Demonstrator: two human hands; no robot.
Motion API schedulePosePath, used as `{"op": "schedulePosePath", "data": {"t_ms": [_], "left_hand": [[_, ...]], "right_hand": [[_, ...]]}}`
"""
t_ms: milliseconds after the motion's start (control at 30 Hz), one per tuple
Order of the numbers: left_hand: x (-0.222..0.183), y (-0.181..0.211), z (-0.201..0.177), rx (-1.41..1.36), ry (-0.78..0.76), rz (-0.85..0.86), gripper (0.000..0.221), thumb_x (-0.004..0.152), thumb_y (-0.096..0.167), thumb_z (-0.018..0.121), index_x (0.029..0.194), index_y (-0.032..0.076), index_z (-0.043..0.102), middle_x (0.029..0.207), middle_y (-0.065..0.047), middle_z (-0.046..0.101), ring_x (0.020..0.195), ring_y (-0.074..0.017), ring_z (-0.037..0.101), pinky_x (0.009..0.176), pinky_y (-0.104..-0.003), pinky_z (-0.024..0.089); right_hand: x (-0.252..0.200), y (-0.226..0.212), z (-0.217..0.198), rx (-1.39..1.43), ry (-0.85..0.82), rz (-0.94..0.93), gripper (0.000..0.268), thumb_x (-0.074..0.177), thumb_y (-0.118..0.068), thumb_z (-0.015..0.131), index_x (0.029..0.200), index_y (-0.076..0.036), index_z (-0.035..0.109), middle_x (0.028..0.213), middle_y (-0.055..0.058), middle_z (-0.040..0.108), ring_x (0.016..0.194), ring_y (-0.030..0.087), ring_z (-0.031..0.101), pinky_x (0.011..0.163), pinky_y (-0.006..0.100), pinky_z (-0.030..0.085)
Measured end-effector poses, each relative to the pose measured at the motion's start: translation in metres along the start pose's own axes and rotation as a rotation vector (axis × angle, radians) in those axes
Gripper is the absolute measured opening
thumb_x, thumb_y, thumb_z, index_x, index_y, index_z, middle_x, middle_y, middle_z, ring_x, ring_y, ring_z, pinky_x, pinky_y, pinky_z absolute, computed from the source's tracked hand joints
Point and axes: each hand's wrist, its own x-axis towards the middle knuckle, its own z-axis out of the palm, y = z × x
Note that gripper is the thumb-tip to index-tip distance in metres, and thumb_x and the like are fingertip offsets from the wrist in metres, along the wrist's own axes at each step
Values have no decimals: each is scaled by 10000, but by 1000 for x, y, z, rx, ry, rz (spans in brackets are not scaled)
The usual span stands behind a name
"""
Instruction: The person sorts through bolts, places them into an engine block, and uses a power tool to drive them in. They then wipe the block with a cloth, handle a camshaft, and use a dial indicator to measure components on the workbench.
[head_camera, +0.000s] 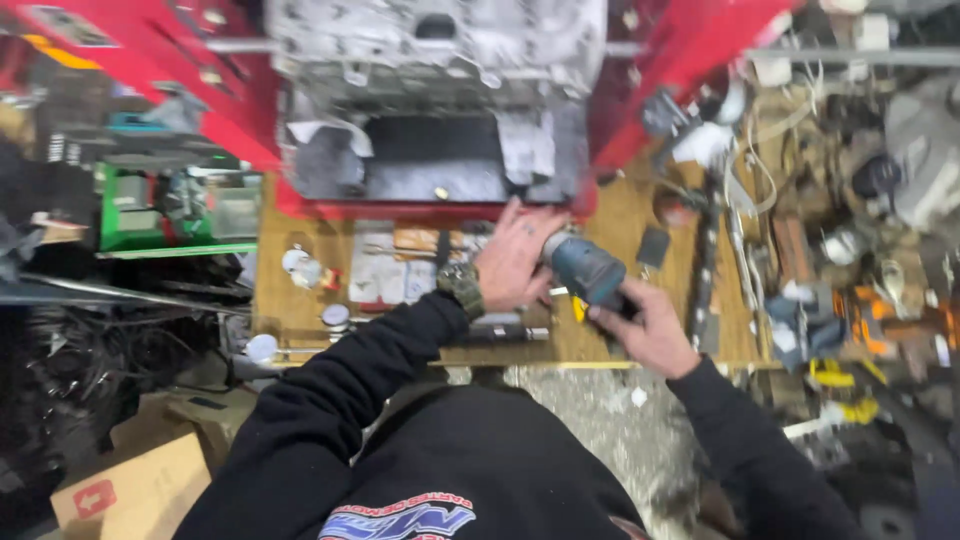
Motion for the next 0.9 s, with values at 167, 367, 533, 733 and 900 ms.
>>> {"op": "schedulePosePath", "data": {"t_ms": [167, 367, 533, 733, 900], "left_hand": [[-33, -18, -40, -126, -152, -366, 570, 866, 182, 650, 1418, 113, 527, 1253, -167, 703, 1215, -370, 630, 1070, -498, 444], [1, -48, -120, -580, -148, -253, 691, 857, 306, 775, 1422, 63, 458, 1219, -162, 688, 1167, -283, 671, 1015, -379, 511], [79, -90, -181, -856, -199, -157, 688, 1006, 425, 692, 1489, 4, 441, 1377, -168, 610, 1240, -240, 590, 1076, -387, 536], [142, -124, -229, -751, -47, -53, 866, 1067, 694, 405, 1528, -37, 462, 1469, -202, 595, 1362, -248, 561, 1185, -367, 447], [145, -118, -243, -959, -10, -241, 797, 1033, 653, 443, 1435, -16, 609, 1381, -145, 657, 1215, -182, 611, 1077, -340, 494]], "right_hand": [[49, -41, 32, 301, -200, 233, 339, 874, -133, 738, 1197, -51, 673, 894, 2, 714, 770, 79, 626, 713, 275, 544], [140, -156, 14, -139, -346, 371, 268, 827, -196, 772, 1040, -36, 750, 750, 44, 692, 601, 120, 613, 549, 318, 524], [223, -241, -16, -505, -366, 204, 283, 832, -254, 721, 1001, -29, 752, 732, 83, 731, 601, 150, 658, 574, 333, 549], [307, -273, -25, -626, -279, 174, 356, 851, -287, 761, 861, 68, 750, 723, 124, 728, 565, 207, 664, 533, 362, 539], [339, -269, -14, -741, -300, 286, 351, 829, -311, 796, 840, 38, 762, 723, 121, 732, 591, 227, 671, 560, 377, 551]]}}
